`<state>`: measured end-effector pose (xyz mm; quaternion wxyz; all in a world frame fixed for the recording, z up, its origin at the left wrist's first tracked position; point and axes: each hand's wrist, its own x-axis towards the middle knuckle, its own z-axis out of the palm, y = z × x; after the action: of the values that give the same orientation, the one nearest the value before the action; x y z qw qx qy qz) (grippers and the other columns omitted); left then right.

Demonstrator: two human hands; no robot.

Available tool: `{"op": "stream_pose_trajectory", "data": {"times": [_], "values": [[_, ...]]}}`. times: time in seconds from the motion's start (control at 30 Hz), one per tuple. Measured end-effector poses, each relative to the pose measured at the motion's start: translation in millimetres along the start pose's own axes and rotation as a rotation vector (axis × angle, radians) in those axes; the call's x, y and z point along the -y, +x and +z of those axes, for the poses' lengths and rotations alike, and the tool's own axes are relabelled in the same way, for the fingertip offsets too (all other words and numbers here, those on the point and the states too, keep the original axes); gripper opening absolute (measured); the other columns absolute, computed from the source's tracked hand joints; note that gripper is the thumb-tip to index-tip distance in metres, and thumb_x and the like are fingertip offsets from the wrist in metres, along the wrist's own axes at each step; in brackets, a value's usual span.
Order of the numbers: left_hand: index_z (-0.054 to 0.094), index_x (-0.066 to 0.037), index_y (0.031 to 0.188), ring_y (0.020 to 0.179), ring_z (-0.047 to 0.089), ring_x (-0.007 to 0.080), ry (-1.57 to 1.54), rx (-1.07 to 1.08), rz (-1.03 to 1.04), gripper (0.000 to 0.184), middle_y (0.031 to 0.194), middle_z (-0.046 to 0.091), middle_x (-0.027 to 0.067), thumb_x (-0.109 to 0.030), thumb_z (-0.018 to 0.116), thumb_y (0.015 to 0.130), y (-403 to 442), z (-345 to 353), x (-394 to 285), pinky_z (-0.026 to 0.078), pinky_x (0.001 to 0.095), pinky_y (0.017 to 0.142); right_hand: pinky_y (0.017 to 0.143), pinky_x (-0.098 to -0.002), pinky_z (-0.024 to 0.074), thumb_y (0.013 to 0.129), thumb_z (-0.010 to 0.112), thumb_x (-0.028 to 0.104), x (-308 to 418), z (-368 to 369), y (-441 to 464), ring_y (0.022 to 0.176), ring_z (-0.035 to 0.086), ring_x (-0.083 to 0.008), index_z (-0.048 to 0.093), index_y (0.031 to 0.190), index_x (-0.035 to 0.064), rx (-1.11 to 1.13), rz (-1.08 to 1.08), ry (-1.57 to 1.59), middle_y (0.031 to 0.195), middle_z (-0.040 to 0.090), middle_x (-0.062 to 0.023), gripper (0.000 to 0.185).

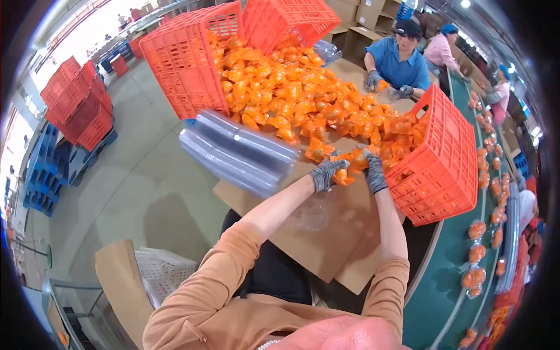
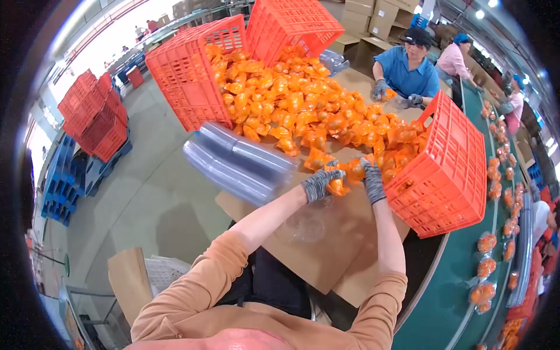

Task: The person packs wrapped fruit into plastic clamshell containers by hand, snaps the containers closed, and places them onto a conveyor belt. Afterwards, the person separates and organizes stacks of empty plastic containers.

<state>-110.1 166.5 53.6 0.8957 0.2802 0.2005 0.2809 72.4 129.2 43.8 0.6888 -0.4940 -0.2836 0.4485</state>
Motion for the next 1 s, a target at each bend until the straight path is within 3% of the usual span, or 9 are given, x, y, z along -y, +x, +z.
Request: {"op": "stream_pose_trajectory", "data": {"times": [0.1,0.23,0.3,0.4,0.53,0.6,0.8,0.93,1.0], "values": [[0.046,-0.014,0.111,0.098,0.058,0.0244,-0.234,0.052,-0.030,0.035,0.109,0.055,0.0074,-0.007,0.061,0.080,36,-10,18,0.052,0.0399,0.081,0.068,-0.0247,0.0472,0.083,0.060,0.018,10,0,-2,0.077,0.054,-0.0085,0.058,0.102,0.0081,0.169,-0.196,-0.178,0.089,0.058,0.0013,0.021],[0.052,-0.013,0.102,0.092,0.059,0.0210,-0.037,0.007,0.121,0.022,0.097,0.059,0.0041,-0.009,0.059,0.082,53,-14,25,0.053,0.0350,0.078,0.071,-0.0267,0.0466,0.084,0.057,0.020,-8,-23,4,0.078,0.054,-0.0118,0.057,0.106,0.0056,-0.024,-0.414,-0.453,0.092,0.059,-0.0014,0.026],[0.048,-0.012,0.110,0.088,0.060,0.0199,-0.070,-0.135,0.071,0.029,0.094,0.058,0.0039,-0.011,0.058,0.083,56,-10,16,0.054,0.0344,0.073,0.072,-0.0274,0.0459,0.086,0.055,0.024,10,-13,-15,0.082,0.054,-0.0137,0.056,0.108,0.0052,-0.018,-0.021,0.165,0.092,0.060,-0.0028,0.029],[0.045,-0.011,0.114,0.087,0.060,0.0196,0.068,-0.116,-0.013,0.036,0.095,0.059,0.0056,-0.009,0.059,0.081,46,-2,8,0.054,0.0361,0.072,0.075,-0.0278,0.0447,0.087,0.051,0.029,4,-18,-12,0.088,0.054,-0.0142,0.060,0.104,0.0059,-0.016,-0.200,-0.317,0.094,0.060,-0.0035,0.029],[0.050,-0.010,0.116,0.086,0.060,0.0189,0.206,-0.059,0.053,0.041,0.098,0.059,0.0078,-0.005,0.063,0.078,33,-2,11,0.051,0.0304,0.072,0.082,-0.0277,0.0425,0.086,0.053,0.023,-7,-17,-7,0.088,0.054,-0.0134,0.060,0.105,0.0034,-0.002,0.130,0.227,0.096,0.060,-0.0037,0.028],[0.045,-0.011,0.121,0.089,0.060,0.0218,0.448,-0.156,0.112,0.047,0.103,0.058,0.0096,-0.005,0.063,0.078,38,-5,13,0.052,0.0338,0.074,0.081,-0.0274,0.0430,0.086,0.053,0.023,-27,-34,17,0.089,0.054,-0.0138,0.058,0.107,0.0028,-0.030,-0.012,0.096,0.097,0.060,-0.0039,0.030],[0.036,-0.011,0.131,0.111,0.050,0.0243,-0.156,0.358,-0.060,0.055,0.126,0.046,0.0100,-0.006,0.058,0.081,16,24,-2,0.044,0.0425,0.093,0.077,-0.0231,0.0441,0.087,0.055,0.021,10,5,-4,0.088,0.053,-0.0102,0.055,0.112,0.0023,0.061,-0.138,-0.218,0.100,0.057,-0.0024,0.031],[0.036,-0.006,0.130,0.111,0.050,0.0242,-0.294,0.294,-0.087,0.054,0.125,0.047,0.0104,-0.006,0.057,0.081,24,18,8,0.042,0.0403,0.096,0.070,-0.0202,0.0441,0.087,0.056,0.016,13,9,-21,0.081,0.051,-0.0074,0.053,0.112,0.0008,-0.020,-0.205,-0.285,0.096,0.056,-0.0017,0.030],[0.045,-0.003,0.120,0.109,0.052,0.0223,-0.129,0.054,0.028,0.040,0.119,0.051,0.0105,-0.001,0.056,0.081,25,21,14,0.045,0.0346,0.094,0.069,-0.0191,0.0438,0.087,0.056,0.015,10,18,-40,0.080,0.051,-0.0074,0.052,0.110,-0.0005,-0.140,-0.290,-0.219,0.093,0.057,-0.0014,0.028]]}}
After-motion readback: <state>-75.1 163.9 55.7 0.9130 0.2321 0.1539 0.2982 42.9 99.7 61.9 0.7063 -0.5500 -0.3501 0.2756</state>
